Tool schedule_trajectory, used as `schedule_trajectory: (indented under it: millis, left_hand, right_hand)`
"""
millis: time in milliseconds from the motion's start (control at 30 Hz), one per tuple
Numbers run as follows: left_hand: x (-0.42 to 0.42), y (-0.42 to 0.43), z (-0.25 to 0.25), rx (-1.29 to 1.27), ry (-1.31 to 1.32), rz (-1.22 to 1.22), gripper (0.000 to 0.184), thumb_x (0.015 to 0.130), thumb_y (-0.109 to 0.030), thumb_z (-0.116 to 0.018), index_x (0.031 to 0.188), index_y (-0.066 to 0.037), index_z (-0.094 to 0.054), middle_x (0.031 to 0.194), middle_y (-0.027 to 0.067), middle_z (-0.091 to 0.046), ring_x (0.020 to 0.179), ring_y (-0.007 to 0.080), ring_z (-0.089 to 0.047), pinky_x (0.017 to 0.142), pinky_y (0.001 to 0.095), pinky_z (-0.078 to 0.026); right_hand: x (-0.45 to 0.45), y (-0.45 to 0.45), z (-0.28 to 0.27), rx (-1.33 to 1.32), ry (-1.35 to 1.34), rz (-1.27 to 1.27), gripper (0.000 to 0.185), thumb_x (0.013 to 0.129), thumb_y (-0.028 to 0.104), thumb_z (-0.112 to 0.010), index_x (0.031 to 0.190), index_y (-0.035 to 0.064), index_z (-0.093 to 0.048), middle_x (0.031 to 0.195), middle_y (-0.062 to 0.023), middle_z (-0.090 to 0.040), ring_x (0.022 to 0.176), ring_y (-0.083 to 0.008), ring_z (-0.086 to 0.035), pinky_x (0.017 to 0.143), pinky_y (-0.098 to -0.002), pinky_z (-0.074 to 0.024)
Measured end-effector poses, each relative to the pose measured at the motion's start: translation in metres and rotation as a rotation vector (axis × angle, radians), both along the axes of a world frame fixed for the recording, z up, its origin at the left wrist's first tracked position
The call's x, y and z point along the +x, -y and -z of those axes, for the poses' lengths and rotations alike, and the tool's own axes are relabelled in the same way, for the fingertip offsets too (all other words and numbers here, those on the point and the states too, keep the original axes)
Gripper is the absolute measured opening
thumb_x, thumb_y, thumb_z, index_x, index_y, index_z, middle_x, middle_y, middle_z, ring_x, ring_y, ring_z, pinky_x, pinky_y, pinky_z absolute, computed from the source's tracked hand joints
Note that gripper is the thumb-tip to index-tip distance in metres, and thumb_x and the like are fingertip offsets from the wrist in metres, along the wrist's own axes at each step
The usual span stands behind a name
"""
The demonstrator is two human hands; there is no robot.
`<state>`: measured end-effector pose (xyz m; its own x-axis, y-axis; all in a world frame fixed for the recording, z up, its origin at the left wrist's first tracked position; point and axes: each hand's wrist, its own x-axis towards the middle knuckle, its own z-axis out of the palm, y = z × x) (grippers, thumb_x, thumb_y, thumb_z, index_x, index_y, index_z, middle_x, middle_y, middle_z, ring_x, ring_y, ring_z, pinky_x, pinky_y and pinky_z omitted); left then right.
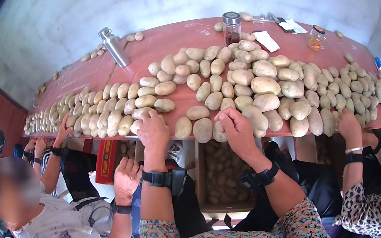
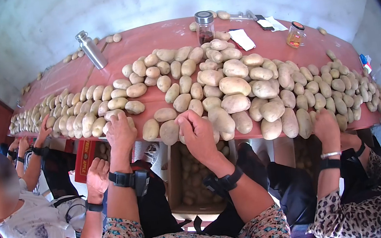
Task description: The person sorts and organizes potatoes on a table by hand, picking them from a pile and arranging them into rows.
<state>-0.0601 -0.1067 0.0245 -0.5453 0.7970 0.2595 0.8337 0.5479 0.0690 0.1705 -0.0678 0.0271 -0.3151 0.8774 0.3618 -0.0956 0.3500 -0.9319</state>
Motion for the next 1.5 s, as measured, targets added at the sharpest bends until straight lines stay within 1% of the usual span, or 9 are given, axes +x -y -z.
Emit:
schedule_trajectory:
  millis: [267, 367, 567, 667, 767, 900, 1067, 1100, 1500]
  left_hand:
    - [0.013, 0.001, -0.008, -0.024, -0.057, 0.001, 0.033, 0.08, -0.022, -0.071, 0.105, -0.004, -0.057, 0.112, 0.0161, -0.055, 0.108, 0.0347, -0.054, 0.085, 0.0497, -0.047]
    - [0.013, -0.002, -0.006, 0.143, -0.071, 0.129, 0.028, 0.08, -0.019, -0.07, 0.1, -0.003, -0.06, 0.108, 0.0165, -0.057, 0.102, 0.0343, -0.057, 0.083, 0.0474, -0.047]
    - [0.012, -0.01, 0.008, 0.256, 0.52, 0.429, 0.021, 0.078, -0.009, -0.065, 0.098, -0.003, -0.065, 0.094, 0.0174, -0.062, 0.088, 0.0365, -0.06, 0.08, 0.0457, -0.047]
    - [0.012, -0.011, 0.016, 0.169, 0.299, 0.509, 0.027, 0.075, -0.004, -0.065, 0.103, -0.002, -0.065, 0.094, 0.0156, -0.065, 0.081, 0.0311, -0.062, 0.074, 0.04, -0.05]
    - [0.014, -0.013, 0.011, 0.145, 0.418, 0.576, 0.026, 0.074, -0.005, -0.064, 0.1, -0.003, -0.066, 0.095, 0.0191, -0.066, 0.089, 0.038, -0.061, 0.083, 0.0458, -0.047]
    - [0.017, -0.016, 0.013, 0.147, 0.504, 0.549, 0.026, 0.074, -0.005, -0.064, 0.1, -0.003, -0.066, 0.094, 0.0188, -0.067, 0.089, 0.0386, -0.06, 0.082, 0.0465, -0.047]
    - [0.017, -0.016, 0.013, 0.157, 0.574, 0.531, 0.024, 0.075, -0.006, -0.065, 0.099, -0.002, -0.066, 0.092, 0.019, -0.067, 0.088, 0.0383, -0.061, 0.08, 0.0465, -0.048]
    - [0.015, -0.016, 0.015, 0.132, 0.497, 0.545, 0.027, 0.076, -0.004, -0.066, 0.102, 0.001, -0.063, 0.091, 0.0149, -0.068, 0.082, 0.0264, -0.066, 0.073, 0.0371, -0.051]
    - [0.015, -0.027, 0.029, 0.31, 0.432, 0.478, 0.025, 0.081, -0.013, -0.07, 0.1, 0.0, -0.063, 0.092, 0.0143, -0.066, 0.079, 0.0254, -0.065, 0.072, 0.0362, -0.052]
  right_hand:
    - [0.006, 0.001, -0.005, 0.019, -0.01, -0.006, 0.016, 0.096, 0.011, -0.052, 0.088, 0.0006, -0.06, 0.06, -0.0034, -0.054, 0.055, -0.0091, -0.051, 0.052, -0.0268, -0.0406]
    - [0.01, 0.001, -0.008, 0.01, 0.001, -0.006, 0.016, 0.096, 0.011, -0.051, 0.088, 0.0004, -0.06, 0.06, -0.0038, -0.054, 0.055, -0.0096, -0.051, 0.052, -0.0276, -0.0409]
    - [0.009, 0.0, -0.006, 0.019, 0.0, 0.005, 0.016, 0.096, 0.012, -0.051, 0.088, 0.0004, -0.06, 0.059, -0.0046, -0.054, 0.055, -0.0107, -0.051, 0.053, -0.0287, -0.0409]
    - [0.008, 0.001, -0.005, 0.011, 0.025, -0.004, 0.019, 0.097, 0.013, -0.05, 0.088, 0.001, -0.061, 0.061, -0.0009, -0.053, 0.057, -0.0066, -0.047, 0.052, -0.0248, -0.0382]
    - [0.007, 0.001, -0.005, 0.0, 0.032, -0.011, 0.02, 0.098, 0.015, -0.05, 0.088, 0.0016, -0.061, 0.062, 0.0013, -0.052, 0.058, -0.0044, -0.045, 0.052, -0.0227, -0.0366]
    - [0.005, -0.002, -0.001, 0.006, 0.056, 0.013, 0.015, 0.095, 0.011, -0.052, 0.088, 0.0016, -0.06, 0.059, -0.0039, -0.055, 0.054, -0.0104, -0.052, 0.052, -0.0281, -0.0411]
    - [0.001, 0.002, 0.002, 0.008, 0.046, -0.003, 0.016, 0.096, 0.012, -0.052, 0.088, 0.0015, -0.061, 0.059, -0.0035, -0.055, 0.055, -0.0095, -0.053, 0.052, -0.0271, -0.0416]
    - [0.001, 0.003, 0.001, 0.005, 0.048, -0.006, 0.016, 0.096, 0.013, -0.052, 0.088, 0.0014, -0.061, 0.059, -0.0035, -0.055, 0.055, -0.0094, -0.053, 0.052, -0.0269, -0.0417]
    - [0.01, -0.001, -0.002, -0.089, -0.045, -0.032, 0.019, 0.097, 0.013, -0.05, 0.086, 0.0007, -0.06, 0.06, -0.0012, -0.052, 0.057, -0.0072, -0.049, 0.054, -0.0259, -0.0398]
